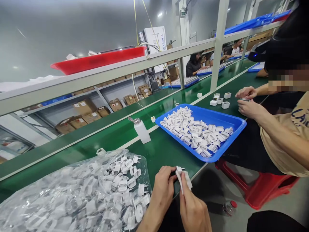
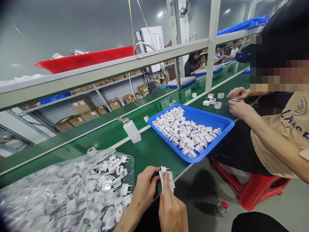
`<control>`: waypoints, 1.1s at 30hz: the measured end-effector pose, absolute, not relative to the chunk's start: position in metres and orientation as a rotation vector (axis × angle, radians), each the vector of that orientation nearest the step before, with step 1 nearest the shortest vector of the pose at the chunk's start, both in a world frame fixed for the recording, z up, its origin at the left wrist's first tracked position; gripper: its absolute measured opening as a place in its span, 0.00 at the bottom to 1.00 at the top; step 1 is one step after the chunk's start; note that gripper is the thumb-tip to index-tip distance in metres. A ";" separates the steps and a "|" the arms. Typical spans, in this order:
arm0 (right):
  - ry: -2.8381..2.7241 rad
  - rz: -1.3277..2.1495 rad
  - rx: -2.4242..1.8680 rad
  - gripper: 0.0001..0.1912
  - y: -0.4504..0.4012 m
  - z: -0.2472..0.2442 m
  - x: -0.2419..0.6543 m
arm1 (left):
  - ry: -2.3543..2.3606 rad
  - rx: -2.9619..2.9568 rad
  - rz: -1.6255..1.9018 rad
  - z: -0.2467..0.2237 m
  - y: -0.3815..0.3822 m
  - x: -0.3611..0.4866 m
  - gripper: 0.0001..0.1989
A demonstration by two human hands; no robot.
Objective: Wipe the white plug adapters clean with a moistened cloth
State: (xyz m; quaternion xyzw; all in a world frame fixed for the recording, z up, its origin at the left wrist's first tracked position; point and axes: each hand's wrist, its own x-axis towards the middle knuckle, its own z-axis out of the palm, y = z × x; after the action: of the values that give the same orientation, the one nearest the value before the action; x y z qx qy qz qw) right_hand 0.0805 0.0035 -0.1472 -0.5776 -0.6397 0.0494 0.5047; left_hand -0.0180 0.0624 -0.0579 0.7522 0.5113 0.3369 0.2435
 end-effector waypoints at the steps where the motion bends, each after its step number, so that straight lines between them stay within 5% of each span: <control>1: -1.572 0.116 -1.372 0.32 0.005 -0.145 0.082 | 1.383 2.049 0.921 -0.058 0.063 -0.019 0.16; 12: -1.730 0.526 -1.565 0.26 0.039 -0.078 0.115 | 1.436 2.081 0.927 -0.064 0.061 -0.019 0.15; 21: -1.695 0.452 -1.442 0.29 0.012 -0.099 0.104 | 1.450 2.121 0.957 -0.065 0.061 -0.016 0.16; 26: -1.282 0.963 -1.456 0.29 -0.005 -0.083 0.143 | 1.559 2.068 0.814 -0.048 0.054 -0.017 0.13; 31: -1.231 0.844 -1.635 0.27 0.007 -0.052 0.201 | 1.645 1.781 0.815 -0.036 0.056 -0.015 0.27; 33: -1.243 0.833 -1.627 0.26 0.008 -0.046 0.208 | 1.576 1.717 0.948 -0.039 0.059 -0.011 0.24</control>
State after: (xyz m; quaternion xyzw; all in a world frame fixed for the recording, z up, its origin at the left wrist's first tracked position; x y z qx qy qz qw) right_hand 0.2083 0.0080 -0.0462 -0.6578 -0.5026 0.3366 0.4488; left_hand -0.0107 0.0591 -0.0394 0.6492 0.5961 0.3586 0.3075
